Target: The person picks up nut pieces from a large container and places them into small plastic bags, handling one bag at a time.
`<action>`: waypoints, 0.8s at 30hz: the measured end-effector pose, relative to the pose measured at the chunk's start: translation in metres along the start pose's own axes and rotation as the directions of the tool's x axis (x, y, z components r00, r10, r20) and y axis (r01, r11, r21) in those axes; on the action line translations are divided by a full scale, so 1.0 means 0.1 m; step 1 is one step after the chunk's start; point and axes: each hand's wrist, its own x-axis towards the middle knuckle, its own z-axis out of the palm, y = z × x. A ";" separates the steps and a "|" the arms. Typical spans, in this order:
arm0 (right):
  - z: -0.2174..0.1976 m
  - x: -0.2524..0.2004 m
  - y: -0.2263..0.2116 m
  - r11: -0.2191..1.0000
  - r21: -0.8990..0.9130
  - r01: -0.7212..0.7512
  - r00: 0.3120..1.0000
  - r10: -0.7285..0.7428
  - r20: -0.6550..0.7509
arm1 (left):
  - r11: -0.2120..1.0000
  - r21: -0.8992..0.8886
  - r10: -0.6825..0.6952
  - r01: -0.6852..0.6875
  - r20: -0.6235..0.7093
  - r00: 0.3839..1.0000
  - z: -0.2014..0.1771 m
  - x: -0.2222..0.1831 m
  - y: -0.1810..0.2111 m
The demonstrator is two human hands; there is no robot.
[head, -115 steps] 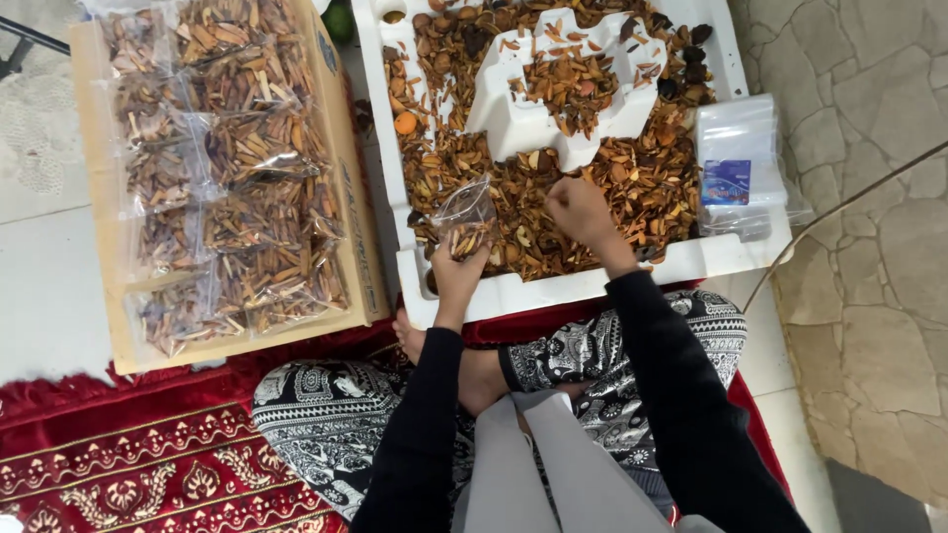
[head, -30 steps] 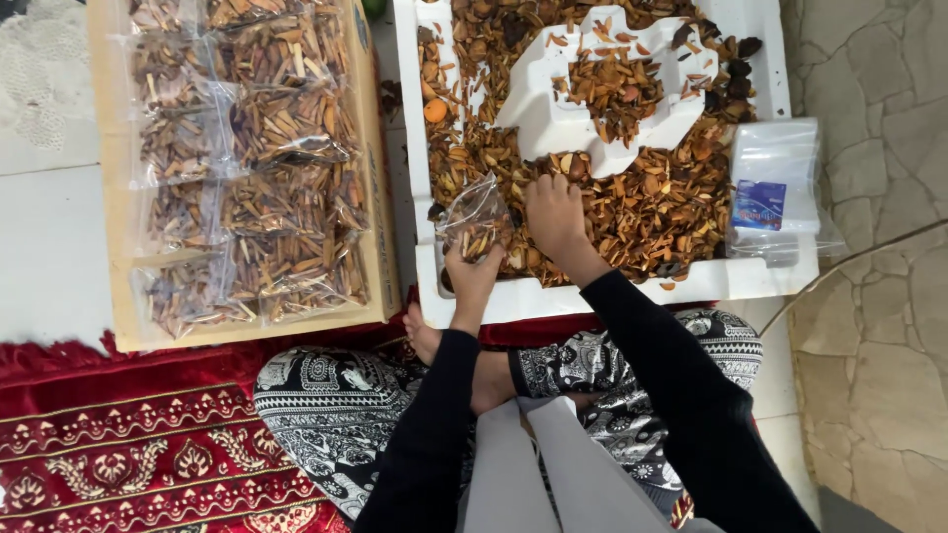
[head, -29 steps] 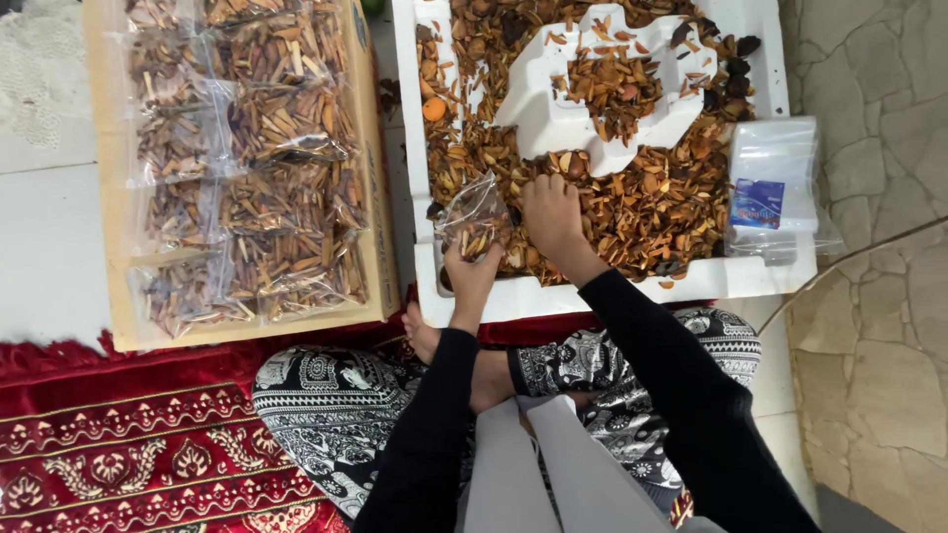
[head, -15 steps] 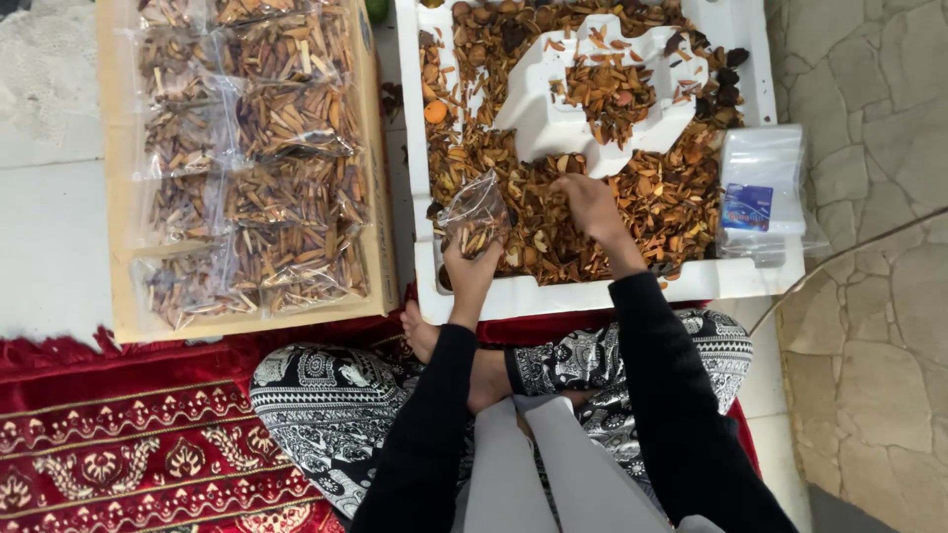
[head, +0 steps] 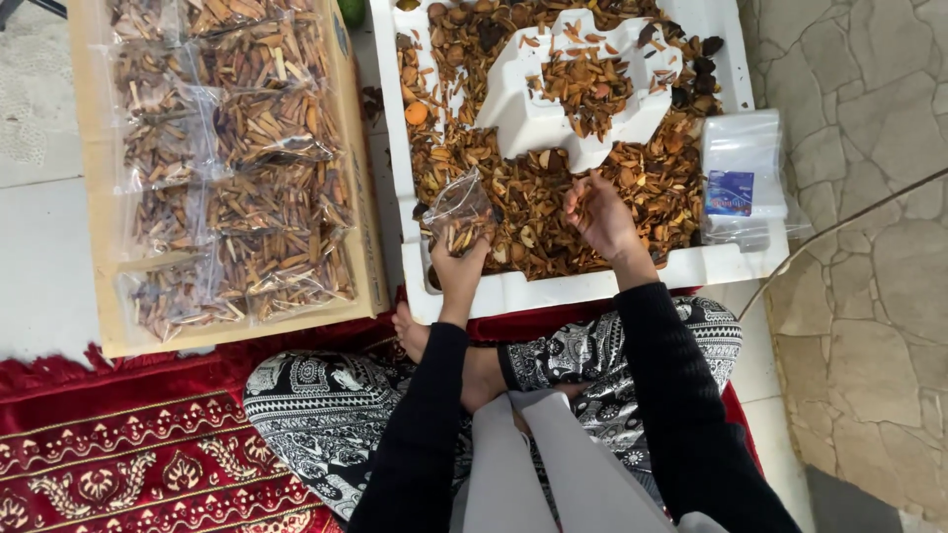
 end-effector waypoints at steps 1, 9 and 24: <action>-0.01 0.01 0.01 1.000 0.000 0.000 1.000 0.000 0.000 | 1.000 0.000 0.000 0.000 0.000 1.000 0.00 0.00 -0.02; 0.02 0.02 0.02 0.986 0.163 -0.045 0.991 0.023 0.133 | 0.999 -0.026 -0.039 0.039 0.004 0.999 -0.03 0.02 -0.07; -0.01 0.04 -0.04 0.903 -0.324 0.281 0.935 -0.183 0.302 | 1.000 0.006 -0.016 0.016 0.025 1.000 -0.03 0.03 -0.09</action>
